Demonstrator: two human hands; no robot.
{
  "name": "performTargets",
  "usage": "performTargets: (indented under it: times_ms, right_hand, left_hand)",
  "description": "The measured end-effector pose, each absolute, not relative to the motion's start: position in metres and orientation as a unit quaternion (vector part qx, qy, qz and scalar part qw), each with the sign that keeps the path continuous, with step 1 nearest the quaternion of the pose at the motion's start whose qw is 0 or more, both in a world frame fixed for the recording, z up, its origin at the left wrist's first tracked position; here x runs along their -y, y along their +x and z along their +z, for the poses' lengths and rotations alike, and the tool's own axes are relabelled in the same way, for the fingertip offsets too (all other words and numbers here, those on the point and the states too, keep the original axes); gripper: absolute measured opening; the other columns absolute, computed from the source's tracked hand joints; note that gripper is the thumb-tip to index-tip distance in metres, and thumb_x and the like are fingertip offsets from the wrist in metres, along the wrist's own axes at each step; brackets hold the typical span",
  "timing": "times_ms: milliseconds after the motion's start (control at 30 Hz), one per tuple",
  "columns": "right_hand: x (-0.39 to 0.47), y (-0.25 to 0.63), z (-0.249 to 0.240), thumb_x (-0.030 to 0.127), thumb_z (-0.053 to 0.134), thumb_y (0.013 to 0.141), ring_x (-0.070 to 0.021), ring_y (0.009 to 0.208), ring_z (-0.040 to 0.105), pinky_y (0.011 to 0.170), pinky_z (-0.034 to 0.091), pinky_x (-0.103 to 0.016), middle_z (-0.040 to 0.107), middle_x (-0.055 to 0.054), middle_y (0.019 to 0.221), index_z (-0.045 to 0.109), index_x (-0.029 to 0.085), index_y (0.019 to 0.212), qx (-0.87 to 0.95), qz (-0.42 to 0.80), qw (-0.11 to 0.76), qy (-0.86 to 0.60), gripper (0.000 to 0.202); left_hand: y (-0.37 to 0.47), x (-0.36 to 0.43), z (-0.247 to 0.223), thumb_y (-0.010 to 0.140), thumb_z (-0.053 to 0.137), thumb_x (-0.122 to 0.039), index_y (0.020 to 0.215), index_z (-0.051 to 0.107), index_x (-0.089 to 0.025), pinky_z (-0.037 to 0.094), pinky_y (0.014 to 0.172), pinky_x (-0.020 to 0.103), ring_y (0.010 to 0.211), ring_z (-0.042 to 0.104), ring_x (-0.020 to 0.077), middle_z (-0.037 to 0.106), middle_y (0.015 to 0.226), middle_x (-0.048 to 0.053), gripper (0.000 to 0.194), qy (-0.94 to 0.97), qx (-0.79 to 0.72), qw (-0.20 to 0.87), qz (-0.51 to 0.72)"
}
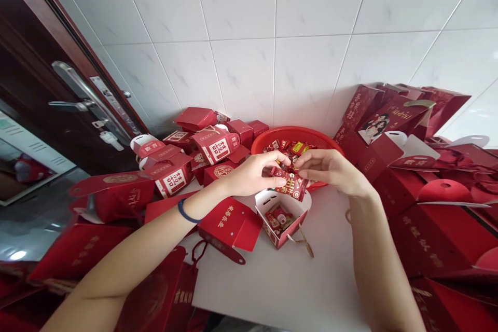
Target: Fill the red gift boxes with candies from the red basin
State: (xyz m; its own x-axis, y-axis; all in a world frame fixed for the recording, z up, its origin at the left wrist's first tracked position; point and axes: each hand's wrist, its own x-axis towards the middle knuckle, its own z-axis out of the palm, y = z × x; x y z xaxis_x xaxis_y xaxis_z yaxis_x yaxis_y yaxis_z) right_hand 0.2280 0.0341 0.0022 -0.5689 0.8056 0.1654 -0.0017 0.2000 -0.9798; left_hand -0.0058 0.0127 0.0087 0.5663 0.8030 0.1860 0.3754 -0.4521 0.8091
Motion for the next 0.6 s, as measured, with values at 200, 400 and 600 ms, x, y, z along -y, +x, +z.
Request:
performTargets:
  times_ms: [200,400,600]
  right_hand:
    - [-0.032,0.246,0.009,0.046,0.082,0.075,-0.0142,0.065,0.065,0.065,0.055,-0.027,0.071,-0.004,0.073,0.071,0.016,0.090,0.687,0.523,0.379,-0.333,0.035]
    - [-0.023,0.249,0.009,0.055,0.071,0.083,-0.0152,0.071,0.063,0.069,0.053,-0.029,0.068,-0.003,0.078,0.071,0.017,0.098,0.751,0.490,0.285,-0.337,0.041]
    - [-0.010,0.253,-0.011,0.058,0.066,0.084,-0.0142,0.065,0.058,0.056,0.042,-0.024,0.064,-0.001,0.070,0.070,0.018,0.090,0.776,0.433,0.193,-0.416,0.041]
  left_hand:
    - [-0.001,-0.018,-0.001,0.090,0.064,-0.030,0.117,0.058,-0.019,0.056,0.076,0.031,0.085,0.068,0.0169,0.066,0.108,0.005,0.029,0.770,-0.406,0.365,0.330]
    - [0.002,-0.057,-0.024,0.093,0.054,-0.022,0.112,0.063,-0.017,0.059,0.070,0.032,0.076,0.069,0.0165,0.067,0.110,0.007,0.021,0.715,-0.457,0.374,0.374]
    - [-0.002,-0.084,-0.036,0.085,0.062,-0.015,0.132,0.059,-0.016,0.054,0.096,0.041,0.106,0.069,0.0247,0.062,0.134,0.014,0.047,0.715,-0.527,0.320,0.329]
